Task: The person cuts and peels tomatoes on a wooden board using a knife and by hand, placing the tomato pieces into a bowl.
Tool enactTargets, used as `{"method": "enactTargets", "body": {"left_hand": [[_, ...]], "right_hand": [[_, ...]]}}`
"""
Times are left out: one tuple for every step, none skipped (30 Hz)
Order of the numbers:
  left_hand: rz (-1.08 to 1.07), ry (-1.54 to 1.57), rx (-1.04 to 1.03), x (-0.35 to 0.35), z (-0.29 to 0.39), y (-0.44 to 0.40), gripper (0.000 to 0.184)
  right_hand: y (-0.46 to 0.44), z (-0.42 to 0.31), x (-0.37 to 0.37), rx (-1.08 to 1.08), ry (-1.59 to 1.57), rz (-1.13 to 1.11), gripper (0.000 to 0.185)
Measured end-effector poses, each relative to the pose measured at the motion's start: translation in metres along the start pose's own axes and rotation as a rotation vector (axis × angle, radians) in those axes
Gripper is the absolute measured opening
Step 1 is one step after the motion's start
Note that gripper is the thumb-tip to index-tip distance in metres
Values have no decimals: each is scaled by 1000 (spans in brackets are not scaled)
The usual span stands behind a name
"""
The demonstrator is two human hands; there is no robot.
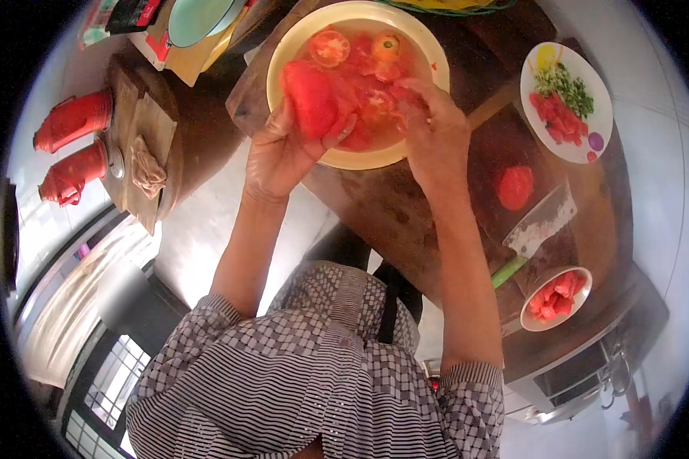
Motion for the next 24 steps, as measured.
{"method": "enactTargets", "body": {"left_hand": [[20,18,-6,3,2,-1,49],[25,21,-4,5,1,-2,48],[31,25,2,8,-1,-2,46],[35,27,9,7,-18,-2,45],[35,14,15,8,-21,-4,45],[36,0,20,9,-24,-5,45],[39,-15,26,10,-26,-6,44],[60,-79,5,12,-25,-7,44],[81,-145,-16,14,-24,-7,45],[101,-211,-34,15,-23,-7,45],[96,-225,-29,13,-24,-6,46],[91,-240,-25,7,-24,-4,47],[84,-255,-24,2,-23,-4,49],[71,-279,-5,-1,-22,-4,49],[51,-308,12,-4,-22,-3,49],[33,-336,29,-7,-23,-1,49],[71,-397,43,-6,-24,-1,48],[106,-457,55,-5,-24,-1,48],[141,-517,66,-2,-23,-2,47],[130,-443,97,0,-26,-3,47],[120,-367,128,3,-27,-3,46],[109,-292,156,4,-29,-3,45],[117,-325,150,6,-27,-1,45],[125,-358,144,7,-27,0,45]], "right_hand": [[3,-14,-9,68,-53,-34,20],[6,-26,-16,135,-107,-66,24],[6,-23,-26,64,-151,-117,25],[10,-15,-21,-6,-195,-165,27],[11,-11,-27,-76,-240,-212,29],[11,-10,-27,-79,-273,-216,29],[9,-9,-28,-84,-308,-221,29],[8,-9,-29,-85,-345,-228,29],[9,-9,-30,-82,-362,-230,26],[11,-10,-30,-81,-380,-229,23],[15,-10,-31,-83,-397,-228,21],[17,-8,-30,-107,-374,-204,17],[17,-8,-29,-128,-351,-182,14],[17,-5,-30,-157,-326,-160,11],[17,-5,-31,-154,-311,-180,10],[18,-3,-32,-152,-296,-200,9],[20,-2,-32,-151,-281,-221,9],[22,-3,-31,-199,-322,-227,9],[23,-7,-30,-247,-362,-233,9],[24,-7,-29,-295,-403,-239,10],[25,-5,-29,-332,-486,-245,10],[25,-1,-27,-368,-570,-251,11],[25,3,-27,-404,-654,-258,11],[25,5,-27,-415,-656,-278,11]]}}
Point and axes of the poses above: each hand's wrist, its own y-axis away from the middle knuckle, its own x-axis out of the back of the hand, z = x × y, the point moved 10 cm from there along -y, towards the middle knuckle, and after that the axes turned 2 degrees about -y, right-handed, at the moved point
